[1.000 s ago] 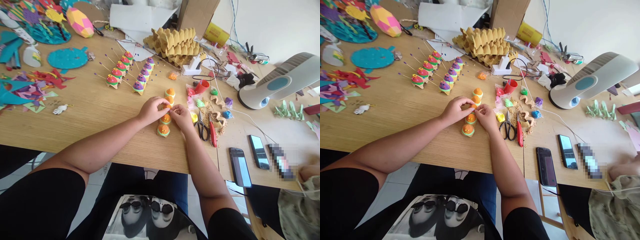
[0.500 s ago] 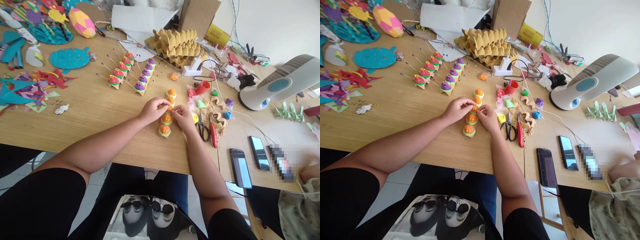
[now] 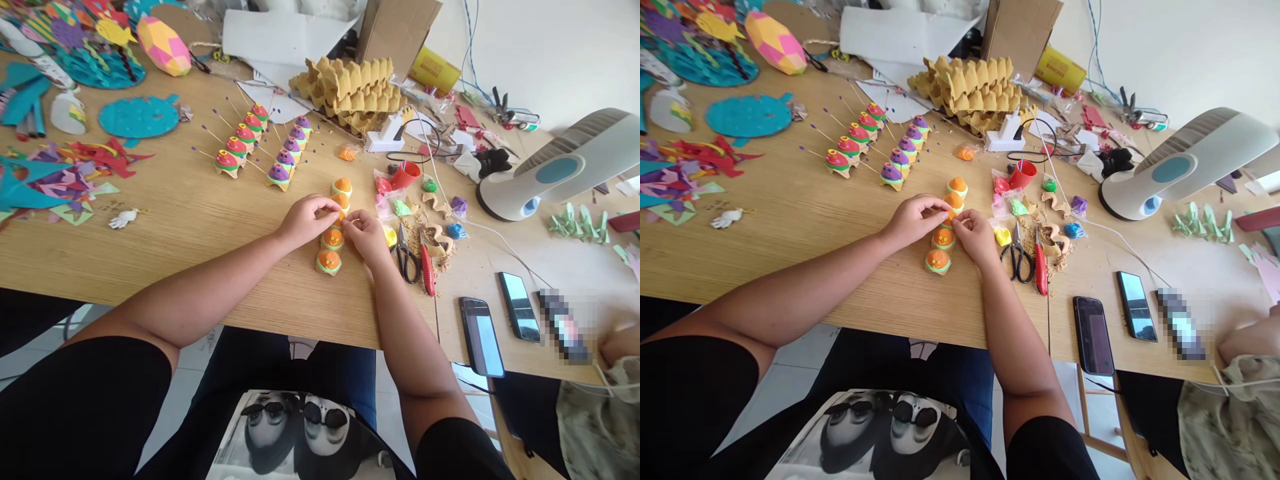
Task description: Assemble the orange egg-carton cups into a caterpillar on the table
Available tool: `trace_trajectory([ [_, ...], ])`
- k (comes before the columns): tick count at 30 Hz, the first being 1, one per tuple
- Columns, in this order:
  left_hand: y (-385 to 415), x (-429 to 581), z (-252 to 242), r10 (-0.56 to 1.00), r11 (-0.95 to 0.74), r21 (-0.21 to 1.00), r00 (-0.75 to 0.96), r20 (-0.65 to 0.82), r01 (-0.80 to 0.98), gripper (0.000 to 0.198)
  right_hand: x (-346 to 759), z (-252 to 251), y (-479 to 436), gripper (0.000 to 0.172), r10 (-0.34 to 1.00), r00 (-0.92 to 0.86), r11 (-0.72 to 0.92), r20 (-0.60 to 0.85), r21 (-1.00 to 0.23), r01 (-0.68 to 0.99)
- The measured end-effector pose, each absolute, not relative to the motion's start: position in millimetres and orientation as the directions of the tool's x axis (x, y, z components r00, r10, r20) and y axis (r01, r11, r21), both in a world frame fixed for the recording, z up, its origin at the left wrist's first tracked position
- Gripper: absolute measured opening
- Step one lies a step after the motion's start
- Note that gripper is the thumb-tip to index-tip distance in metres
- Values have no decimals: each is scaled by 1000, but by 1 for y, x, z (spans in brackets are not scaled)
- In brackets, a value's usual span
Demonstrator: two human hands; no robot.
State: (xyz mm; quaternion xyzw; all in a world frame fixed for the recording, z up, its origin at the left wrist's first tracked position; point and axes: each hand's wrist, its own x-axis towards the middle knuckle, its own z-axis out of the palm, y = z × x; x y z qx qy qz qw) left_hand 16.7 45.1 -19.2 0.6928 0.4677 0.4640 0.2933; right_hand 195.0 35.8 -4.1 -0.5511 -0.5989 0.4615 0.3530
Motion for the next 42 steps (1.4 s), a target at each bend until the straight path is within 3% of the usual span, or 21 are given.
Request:
trace_trajectory([
  [34,45,16,-19,926,-378,839,144,349,391,18,194,-1,35,14,988,-129,-37,-88,-935,354],
  [42,46,16,-19,928,-373,845,138,347,384,18,194,-3,34,27,988,-142,-10,-64,-936,351],
])
